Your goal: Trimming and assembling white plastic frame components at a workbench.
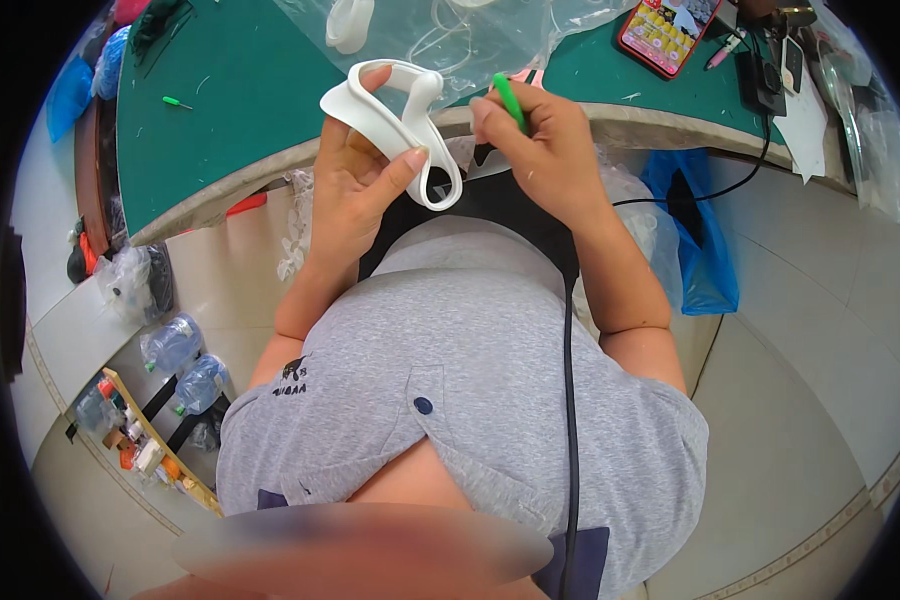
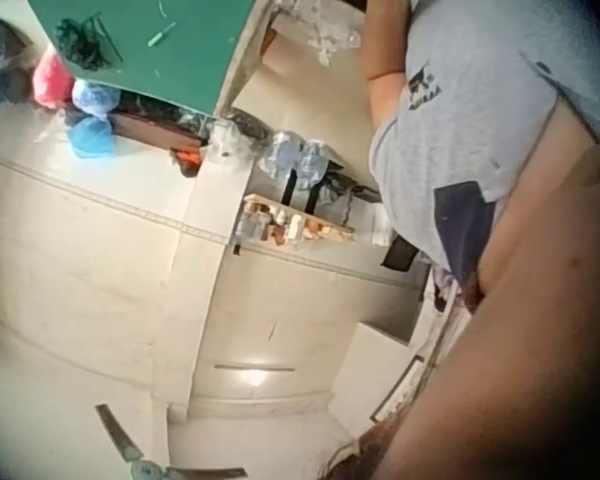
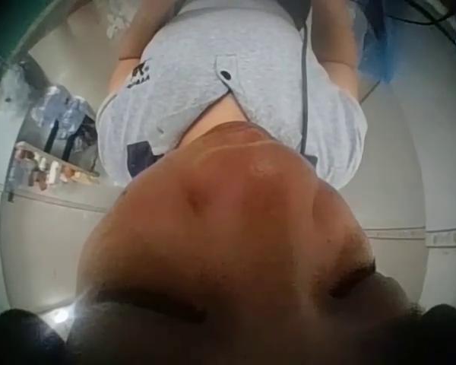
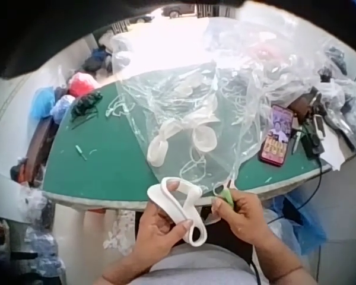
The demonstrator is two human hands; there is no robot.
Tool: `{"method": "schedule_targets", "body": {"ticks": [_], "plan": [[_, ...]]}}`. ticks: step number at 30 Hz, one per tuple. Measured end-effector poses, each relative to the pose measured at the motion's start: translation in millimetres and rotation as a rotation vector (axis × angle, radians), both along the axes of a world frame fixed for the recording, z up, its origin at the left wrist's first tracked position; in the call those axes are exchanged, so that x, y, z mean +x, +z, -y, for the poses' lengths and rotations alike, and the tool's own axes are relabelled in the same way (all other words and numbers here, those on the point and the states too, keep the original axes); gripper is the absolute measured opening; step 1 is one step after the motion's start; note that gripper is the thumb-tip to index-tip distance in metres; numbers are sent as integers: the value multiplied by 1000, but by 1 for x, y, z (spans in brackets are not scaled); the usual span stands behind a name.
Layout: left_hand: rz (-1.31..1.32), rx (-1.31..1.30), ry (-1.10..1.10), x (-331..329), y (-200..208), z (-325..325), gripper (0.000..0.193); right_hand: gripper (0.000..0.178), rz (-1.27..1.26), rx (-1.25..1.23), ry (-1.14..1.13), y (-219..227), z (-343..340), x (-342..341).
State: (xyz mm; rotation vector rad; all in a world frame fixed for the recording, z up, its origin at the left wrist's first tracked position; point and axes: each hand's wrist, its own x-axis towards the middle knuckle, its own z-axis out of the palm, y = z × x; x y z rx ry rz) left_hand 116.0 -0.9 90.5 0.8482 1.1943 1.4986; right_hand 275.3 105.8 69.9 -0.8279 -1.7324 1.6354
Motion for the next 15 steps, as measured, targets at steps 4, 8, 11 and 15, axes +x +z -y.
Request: {"method": "schedule_targets", "body": {"ticks": [4,8,11,15], "plan": [[-14,5,20,1,0,2,66,11,-5,66,71,1,-3,4],[-33,45,50,1,1,2,65,8,115,165,207,10,-6,10],[4,39,22,-3,0,5,66,16,365,60,155,6,-10,16],[102,77,-76,-6,-4,5,69,26,124,85,-96,17,-4,11]]}}
